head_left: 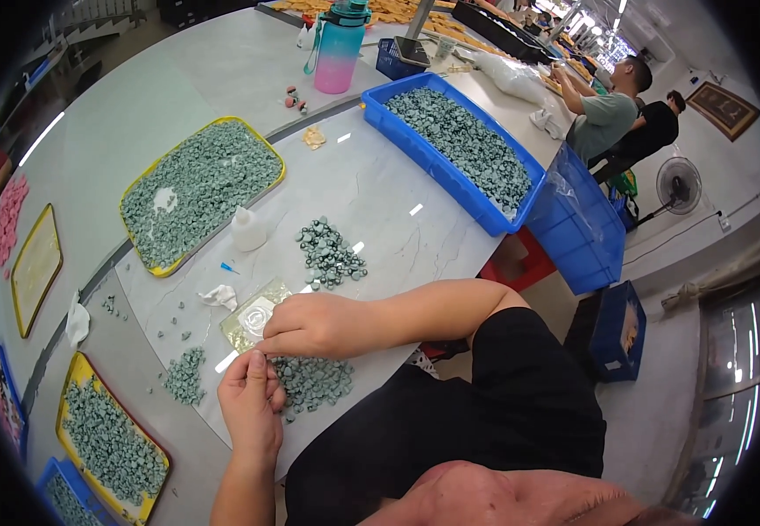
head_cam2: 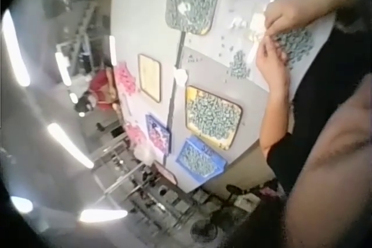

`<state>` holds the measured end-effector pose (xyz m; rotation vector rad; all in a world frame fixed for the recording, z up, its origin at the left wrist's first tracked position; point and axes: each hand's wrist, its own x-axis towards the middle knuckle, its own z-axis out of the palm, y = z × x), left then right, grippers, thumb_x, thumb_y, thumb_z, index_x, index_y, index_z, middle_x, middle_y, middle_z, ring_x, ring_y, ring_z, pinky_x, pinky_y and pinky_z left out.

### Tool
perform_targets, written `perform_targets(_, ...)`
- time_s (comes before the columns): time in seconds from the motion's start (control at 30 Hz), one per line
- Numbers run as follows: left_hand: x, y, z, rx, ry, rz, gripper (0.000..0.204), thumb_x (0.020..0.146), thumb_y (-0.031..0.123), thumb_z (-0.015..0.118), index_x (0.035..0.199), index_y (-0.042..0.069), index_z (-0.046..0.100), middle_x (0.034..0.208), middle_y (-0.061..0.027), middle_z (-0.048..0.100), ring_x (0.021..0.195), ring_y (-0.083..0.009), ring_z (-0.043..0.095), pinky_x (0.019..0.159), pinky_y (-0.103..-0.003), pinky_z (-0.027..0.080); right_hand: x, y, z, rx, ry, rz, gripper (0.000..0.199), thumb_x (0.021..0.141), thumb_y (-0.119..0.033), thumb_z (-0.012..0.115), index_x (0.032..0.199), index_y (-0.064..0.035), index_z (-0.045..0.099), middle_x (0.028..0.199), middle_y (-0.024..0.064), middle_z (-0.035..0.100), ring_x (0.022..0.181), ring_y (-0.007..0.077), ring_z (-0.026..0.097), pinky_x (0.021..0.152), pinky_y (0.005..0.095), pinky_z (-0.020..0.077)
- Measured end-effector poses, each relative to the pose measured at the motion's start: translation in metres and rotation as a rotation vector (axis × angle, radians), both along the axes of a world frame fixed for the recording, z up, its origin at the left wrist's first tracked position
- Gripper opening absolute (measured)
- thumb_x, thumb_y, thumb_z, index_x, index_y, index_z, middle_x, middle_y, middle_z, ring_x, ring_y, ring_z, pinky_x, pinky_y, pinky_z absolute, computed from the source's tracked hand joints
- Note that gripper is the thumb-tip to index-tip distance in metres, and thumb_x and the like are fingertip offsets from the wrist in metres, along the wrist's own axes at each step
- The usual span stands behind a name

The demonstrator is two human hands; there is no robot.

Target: Pick small green plastic components and place them onto a specific base for assembly.

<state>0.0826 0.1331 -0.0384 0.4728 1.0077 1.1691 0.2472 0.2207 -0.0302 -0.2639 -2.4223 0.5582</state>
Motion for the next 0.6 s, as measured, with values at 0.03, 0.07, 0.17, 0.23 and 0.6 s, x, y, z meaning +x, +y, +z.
perform_targets(0.03, -0.001, -0.001, 0.001, -0.010, 0.009, 0.024, 0.018, 0.092, 0.017, 0.049, 0.088, 0.000, 0.054, 0.068, 0.0008, 0.046, 0.047, -0.0028, 0.031, 0.038, -0.017, 0.024, -0.003, -0.001, 0.001, -0.009, 0.010, 0.007, 0.017, 0.076, -0.009, 0.055, 0.090, -0.0013, 0.058, 0.087, 0.0123, 0.059, 0.079, 0.0287, 0.057, 0.069, 0.0364, 0.0470)
perform_targets(0.07, -0.001, -0.002, 0.002, -0.018, 0.019, 0.050, 0.015, 0.092, 0.015, 0.050, 0.087, 0.001, 0.054, 0.069, 0.0005, 0.047, 0.047, -0.0027, 0.031, 0.038, -0.017, 0.024, -0.003, -0.001, 0.001, -0.004, 0.016, 0.018, 0.017, 0.076, -0.009, 0.055, 0.090, -0.0013, 0.058, 0.087, 0.0123, 0.059, 0.079, 0.0287, 0.057, 0.069, 0.0364, 0.0470)
perform_targets(0.17, -0.007, -0.005, 0.009, -0.028, 0.027, 0.040, 0.014, 0.091, 0.015, 0.050, 0.088, 0.002, 0.055, 0.068, 0.0007, 0.046, 0.047, -0.0031, 0.032, 0.038, -0.017, 0.025, -0.010, -0.003, 0.004, 0.055, 0.027, 0.055, 0.017, 0.076, -0.009, 0.056, 0.091, -0.0015, 0.059, 0.087, 0.0121, 0.058, 0.079, 0.0283, 0.057, 0.068, 0.0359, 0.0469)
perform_targets(0.23, -0.012, -0.008, 0.012, -0.030, 0.036, 0.046, 0.013, 0.091, 0.014, 0.050, 0.089, 0.002, 0.055, 0.068, 0.0007, 0.047, 0.047, -0.0031, 0.032, 0.039, -0.017, 0.025, -0.012, -0.008, 0.012, -0.141, -0.154, -0.002, 0.020, 0.075, -0.009, 0.057, 0.093, -0.0007, 0.059, 0.087, 0.0124, 0.059, 0.078, 0.0284, 0.057, 0.069, 0.0359, 0.0470)
perform_targets(0.6, -0.033, -0.024, 0.013, -0.073, -0.070, 0.004, 0.019, 0.089, 0.015, 0.054, 0.098, -0.001, 0.055, 0.073, 0.0006, 0.048, 0.055, -0.0041, 0.036, 0.046, -0.019, 0.029, -0.028, -0.016, 0.030, 0.109, -0.028, 0.042, 0.024, 0.070, -0.006, 0.064, 0.093, -0.0002, 0.059, 0.084, 0.0105, 0.059, 0.076, 0.0263, 0.058, 0.066, 0.0350, 0.0473)
